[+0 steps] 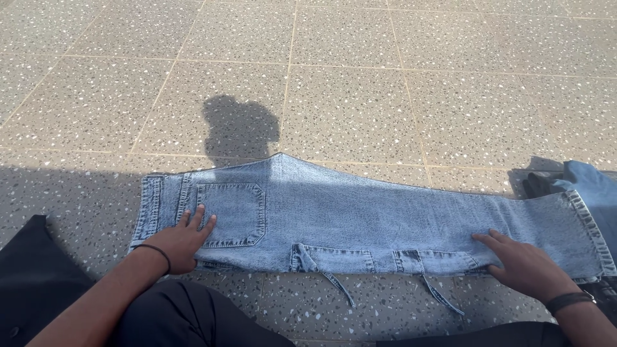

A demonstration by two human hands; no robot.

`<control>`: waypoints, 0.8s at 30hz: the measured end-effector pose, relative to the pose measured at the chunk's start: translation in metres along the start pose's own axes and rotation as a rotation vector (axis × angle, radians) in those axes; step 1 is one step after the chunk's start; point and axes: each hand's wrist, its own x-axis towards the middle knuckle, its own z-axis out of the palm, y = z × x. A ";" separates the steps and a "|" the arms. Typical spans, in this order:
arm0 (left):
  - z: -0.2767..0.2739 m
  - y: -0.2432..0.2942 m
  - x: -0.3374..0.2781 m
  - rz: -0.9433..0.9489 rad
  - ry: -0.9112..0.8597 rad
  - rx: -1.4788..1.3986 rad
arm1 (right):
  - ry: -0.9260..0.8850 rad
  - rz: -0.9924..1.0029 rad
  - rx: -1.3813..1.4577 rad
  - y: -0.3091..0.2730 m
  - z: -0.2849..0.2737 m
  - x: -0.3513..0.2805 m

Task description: The person folds a pair of blue denim jeans while sitting on the ground.

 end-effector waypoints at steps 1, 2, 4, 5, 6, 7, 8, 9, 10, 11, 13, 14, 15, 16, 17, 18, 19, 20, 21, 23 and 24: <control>0.001 0.000 0.000 -0.008 0.017 -0.008 | 0.055 0.006 0.023 0.010 0.012 0.005; 0.000 -0.002 0.001 -0.019 0.036 -0.015 | 0.114 0.012 0.048 0.018 0.023 0.012; 0.008 -0.009 0.003 -0.006 0.146 -0.030 | 0.145 0.100 0.015 0.024 0.013 0.005; 0.013 -0.012 0.004 0.009 0.255 -0.046 | 0.175 0.189 -0.020 0.026 0.008 0.001; 0.010 -0.017 0.003 0.008 0.248 -0.048 | 0.169 0.185 -0.021 0.051 0.023 0.011; 0.007 -0.023 0.002 0.011 0.268 -0.120 | 0.182 0.224 -0.033 0.075 0.037 0.021; -0.001 -0.029 0.008 0.017 0.299 -0.192 | 0.205 0.270 -0.047 0.104 0.047 0.034; -0.020 -0.032 0.008 0.020 0.304 -0.194 | 0.208 0.273 -0.050 0.119 0.035 0.045; -0.038 -0.038 0.005 0.015 0.212 -0.257 | 0.075 0.283 0.041 0.130 0.026 0.058; -0.057 -0.044 0.001 0.011 0.119 -0.319 | -0.059 0.290 0.131 0.140 0.016 0.072; -0.092 -0.056 0.004 -0.047 0.013 -0.332 | -0.253 0.352 0.277 0.155 -0.011 0.102; -0.112 -0.060 0.009 -0.098 -0.084 -0.347 | -0.440 0.416 0.423 0.167 -0.029 0.115; -0.120 -0.078 0.027 -0.094 -0.077 -0.346 | -0.434 0.421 0.424 0.179 -0.040 0.135; -0.126 -0.096 0.043 -0.077 0.029 -0.454 | -0.336 0.417 0.602 0.190 -0.047 0.153; -0.131 -0.114 0.059 -0.060 0.136 -0.562 | -0.232 0.411 0.780 0.200 -0.055 0.170; -0.141 -0.102 0.053 -0.058 0.135 -0.562 | -0.233 0.414 0.780 0.162 -0.085 0.155; -0.151 -0.090 0.046 -0.245 0.477 -0.335 | 0.224 0.377 0.622 0.118 -0.106 0.133; -0.163 -0.078 0.040 -0.423 0.815 -0.092 | 0.672 0.324 0.441 0.070 -0.120 0.105; -0.161 -0.061 0.040 -0.420 0.816 -0.092 | 0.673 0.326 0.441 0.033 -0.131 0.090; -0.158 -0.031 0.038 -0.422 1.515 0.117 | 1.023 0.137 0.359 -0.044 -0.156 0.064; -0.151 -0.013 0.045 -0.419 1.516 0.116 | 1.023 0.140 0.357 -0.071 -0.146 0.062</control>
